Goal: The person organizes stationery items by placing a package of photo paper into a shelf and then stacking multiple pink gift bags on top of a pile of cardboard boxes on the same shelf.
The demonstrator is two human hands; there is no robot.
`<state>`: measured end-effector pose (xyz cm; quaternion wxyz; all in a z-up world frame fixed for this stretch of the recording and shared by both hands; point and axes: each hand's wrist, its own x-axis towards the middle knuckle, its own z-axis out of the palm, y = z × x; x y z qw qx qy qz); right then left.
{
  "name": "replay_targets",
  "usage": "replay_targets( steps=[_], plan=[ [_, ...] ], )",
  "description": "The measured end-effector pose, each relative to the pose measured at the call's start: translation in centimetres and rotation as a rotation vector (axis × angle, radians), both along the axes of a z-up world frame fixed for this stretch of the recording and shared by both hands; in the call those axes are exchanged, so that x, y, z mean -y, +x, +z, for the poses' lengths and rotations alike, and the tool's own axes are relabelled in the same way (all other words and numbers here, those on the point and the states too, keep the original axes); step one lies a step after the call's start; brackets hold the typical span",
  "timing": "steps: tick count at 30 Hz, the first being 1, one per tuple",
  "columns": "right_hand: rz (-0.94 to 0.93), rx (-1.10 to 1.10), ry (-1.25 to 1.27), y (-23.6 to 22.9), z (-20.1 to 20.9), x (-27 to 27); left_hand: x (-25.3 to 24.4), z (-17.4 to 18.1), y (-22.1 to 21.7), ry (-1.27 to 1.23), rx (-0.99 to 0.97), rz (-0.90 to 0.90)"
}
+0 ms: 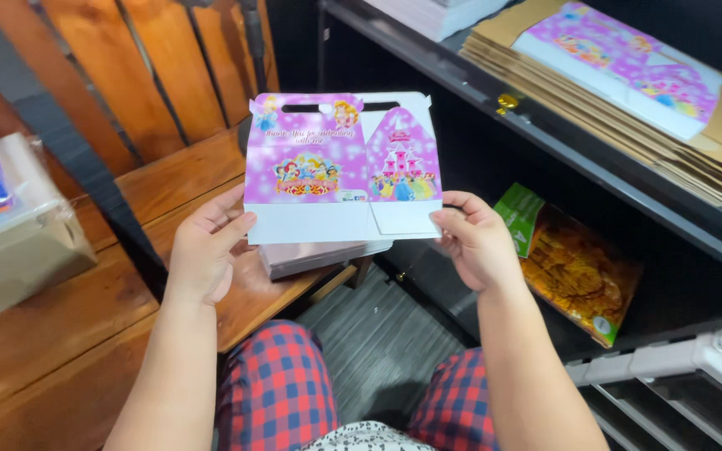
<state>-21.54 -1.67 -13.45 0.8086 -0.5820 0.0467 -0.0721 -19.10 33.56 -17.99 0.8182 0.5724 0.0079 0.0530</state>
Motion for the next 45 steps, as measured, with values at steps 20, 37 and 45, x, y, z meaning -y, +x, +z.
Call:
replay_targets(
  steps=[20,37,45],
  plan=[
    [-0.5,0.256,-0.014,-7.6,15.2,14.2,21.5,18.1,7.5,0.373,0.664,-0.207],
    [-0.749,0.164,-0.37,-1.2,17.5,22.5,32.1,20.5,18.4,0.76,0.698,-0.262],
    [-0.765,0.087,-0.642,3.0,15.3,25.9,33.4,20.5,20.0,0.866,0.576,-0.313]
  ],
)
